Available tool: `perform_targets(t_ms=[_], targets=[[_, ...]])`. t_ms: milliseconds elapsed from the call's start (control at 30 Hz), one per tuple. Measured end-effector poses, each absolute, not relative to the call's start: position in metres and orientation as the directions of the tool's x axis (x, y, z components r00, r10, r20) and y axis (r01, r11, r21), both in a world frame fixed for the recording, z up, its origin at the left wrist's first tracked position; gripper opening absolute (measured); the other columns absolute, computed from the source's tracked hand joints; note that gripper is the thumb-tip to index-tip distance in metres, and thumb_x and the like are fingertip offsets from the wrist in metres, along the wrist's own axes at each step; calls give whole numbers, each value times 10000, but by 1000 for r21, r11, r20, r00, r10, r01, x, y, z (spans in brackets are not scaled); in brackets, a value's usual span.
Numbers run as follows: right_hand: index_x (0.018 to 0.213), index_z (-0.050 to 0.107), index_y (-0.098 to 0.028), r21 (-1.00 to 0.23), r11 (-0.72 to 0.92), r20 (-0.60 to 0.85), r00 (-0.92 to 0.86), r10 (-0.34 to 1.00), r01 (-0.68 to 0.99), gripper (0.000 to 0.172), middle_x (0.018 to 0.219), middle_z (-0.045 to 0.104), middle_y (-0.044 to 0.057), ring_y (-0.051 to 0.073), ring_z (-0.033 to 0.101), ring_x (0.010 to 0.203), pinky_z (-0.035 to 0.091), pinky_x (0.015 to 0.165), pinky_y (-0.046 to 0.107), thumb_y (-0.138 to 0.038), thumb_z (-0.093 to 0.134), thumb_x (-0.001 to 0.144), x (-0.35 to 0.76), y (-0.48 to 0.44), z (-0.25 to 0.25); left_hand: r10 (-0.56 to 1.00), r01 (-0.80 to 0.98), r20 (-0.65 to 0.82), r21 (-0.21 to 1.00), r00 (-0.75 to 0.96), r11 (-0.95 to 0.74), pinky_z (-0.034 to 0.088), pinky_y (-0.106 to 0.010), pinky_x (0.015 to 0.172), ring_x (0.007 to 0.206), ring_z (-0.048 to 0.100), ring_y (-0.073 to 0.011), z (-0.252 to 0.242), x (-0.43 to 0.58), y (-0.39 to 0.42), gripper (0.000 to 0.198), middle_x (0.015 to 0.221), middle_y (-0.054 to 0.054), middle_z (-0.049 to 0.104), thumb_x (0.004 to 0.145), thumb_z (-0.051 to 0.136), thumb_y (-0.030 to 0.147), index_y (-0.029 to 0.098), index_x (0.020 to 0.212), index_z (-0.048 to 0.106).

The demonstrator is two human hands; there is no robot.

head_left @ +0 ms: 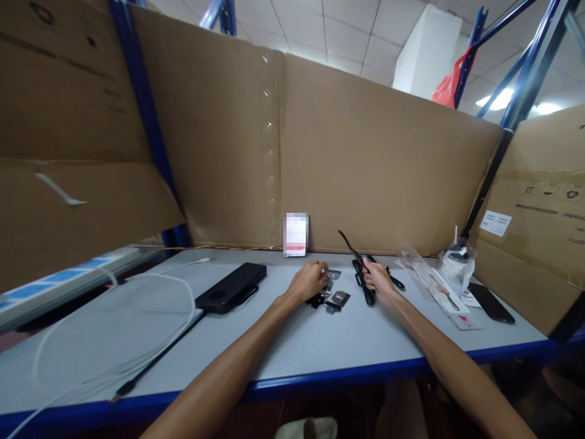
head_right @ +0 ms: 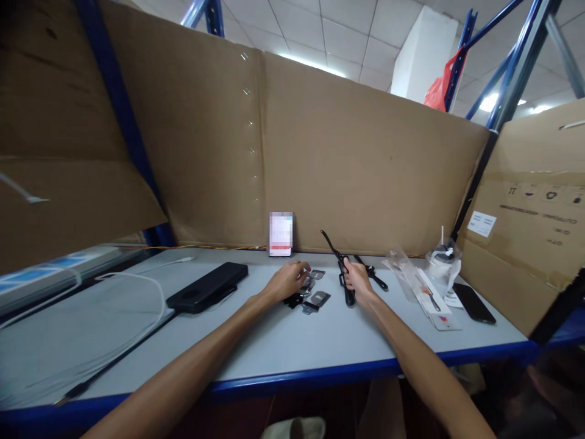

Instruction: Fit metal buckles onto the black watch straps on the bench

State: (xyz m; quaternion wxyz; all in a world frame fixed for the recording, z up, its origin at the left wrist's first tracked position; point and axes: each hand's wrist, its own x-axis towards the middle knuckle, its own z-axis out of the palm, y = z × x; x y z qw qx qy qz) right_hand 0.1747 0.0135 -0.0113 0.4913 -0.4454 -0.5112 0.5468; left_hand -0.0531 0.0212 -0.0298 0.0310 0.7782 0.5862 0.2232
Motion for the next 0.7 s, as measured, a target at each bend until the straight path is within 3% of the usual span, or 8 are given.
perform_targets(t_ms=[100,233,367,567,700], targets=[[679,422,-215,-988,153,154,-49,987,-32,515,503,403,-84,39,266,378,146,357,185,-644,696,761,171,15,-16,914,903,298,246,274,-351,442,-355,944,1101,601,-282,-35,-54,21,364,1144,-152,663,961,497,389,169,1174,695],[673,440,-217,-960,281,281,8,960,-7,484,474,401,-87,54,318,400,209,385,191,-607,724,713,172,20,-19,884,888,327,206,334,-412,426,-420,986,1152,570,-322,-41,-49,17,456,1235,-175,620,940,522,453,212,1300,663],[678,466,-213,-956,293,293,59,954,16,442,496,447,-70,65,357,422,234,406,197,-587,698,715,173,24,-22,911,916,283,178,301,-358,425,-432,967,1161,565,-347,-41,-46,18,413,1225,-184,631,899,576,399,179,1228,692],[666,496,-206,-966,259,259,27,966,18,406,483,436,-66,76,368,430,220,417,209,-551,706,706,171,25,-24,959,918,214,310,185,-246,418,-341,940,1113,606,-294,-38,-50,27,324,1165,-163,677,834,616,259,143,1127,695],[670,498,-208,-965,262,262,18,965,4,393,478,427,-70,75,357,423,227,420,215,-539,705,707,170,23,-23,977,948,193,287,85,-139,431,-365,917,1156,590,-337,-34,-53,22,444,1199,-200,663,816,651,375,119,1177,643]])
